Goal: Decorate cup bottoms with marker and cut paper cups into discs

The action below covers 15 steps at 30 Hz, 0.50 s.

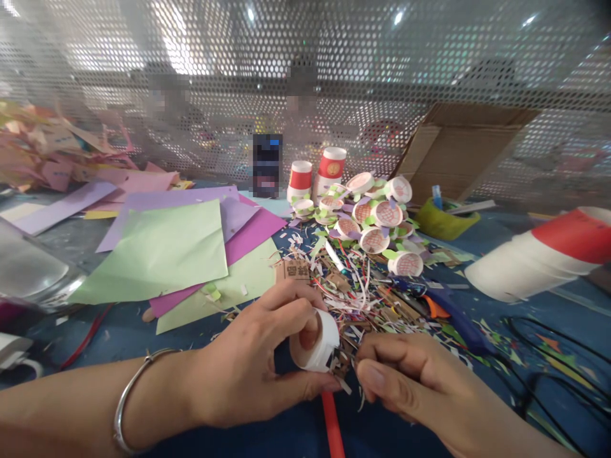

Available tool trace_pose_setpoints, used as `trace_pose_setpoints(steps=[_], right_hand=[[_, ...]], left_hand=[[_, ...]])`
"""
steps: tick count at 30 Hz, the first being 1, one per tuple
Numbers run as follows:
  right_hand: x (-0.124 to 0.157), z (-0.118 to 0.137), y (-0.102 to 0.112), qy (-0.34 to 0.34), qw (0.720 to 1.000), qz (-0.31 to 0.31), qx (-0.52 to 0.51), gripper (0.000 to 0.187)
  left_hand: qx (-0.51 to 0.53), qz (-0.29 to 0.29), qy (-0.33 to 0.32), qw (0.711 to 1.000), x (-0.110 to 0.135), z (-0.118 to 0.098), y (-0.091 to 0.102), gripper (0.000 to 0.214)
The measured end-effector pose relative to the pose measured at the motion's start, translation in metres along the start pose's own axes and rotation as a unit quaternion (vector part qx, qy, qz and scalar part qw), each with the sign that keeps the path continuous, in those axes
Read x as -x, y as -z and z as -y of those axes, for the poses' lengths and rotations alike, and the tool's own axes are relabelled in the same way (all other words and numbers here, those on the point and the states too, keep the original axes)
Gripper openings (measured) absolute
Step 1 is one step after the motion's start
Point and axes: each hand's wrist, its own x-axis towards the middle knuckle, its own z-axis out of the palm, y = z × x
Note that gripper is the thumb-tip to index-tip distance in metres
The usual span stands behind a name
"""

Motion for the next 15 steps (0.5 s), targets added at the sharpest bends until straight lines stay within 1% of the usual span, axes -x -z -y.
trace_pose_setpoints(steps=[5,15], right_hand=[[0.0007,-0.0029,0.0013,0.000,1.000,-0.002,0.025,0.043],[0.0008,0.0013,0.0015,-0.007,0.998,0.006,0.067,0.051]], left_hand=[[-0.001,0.002,-0.003,1.000,-0.0004,0.0015,0.0002,0.035],[0.013,0.010,-0.040,0.999,-0.0016,0.0051,-0.0001,0.028]])
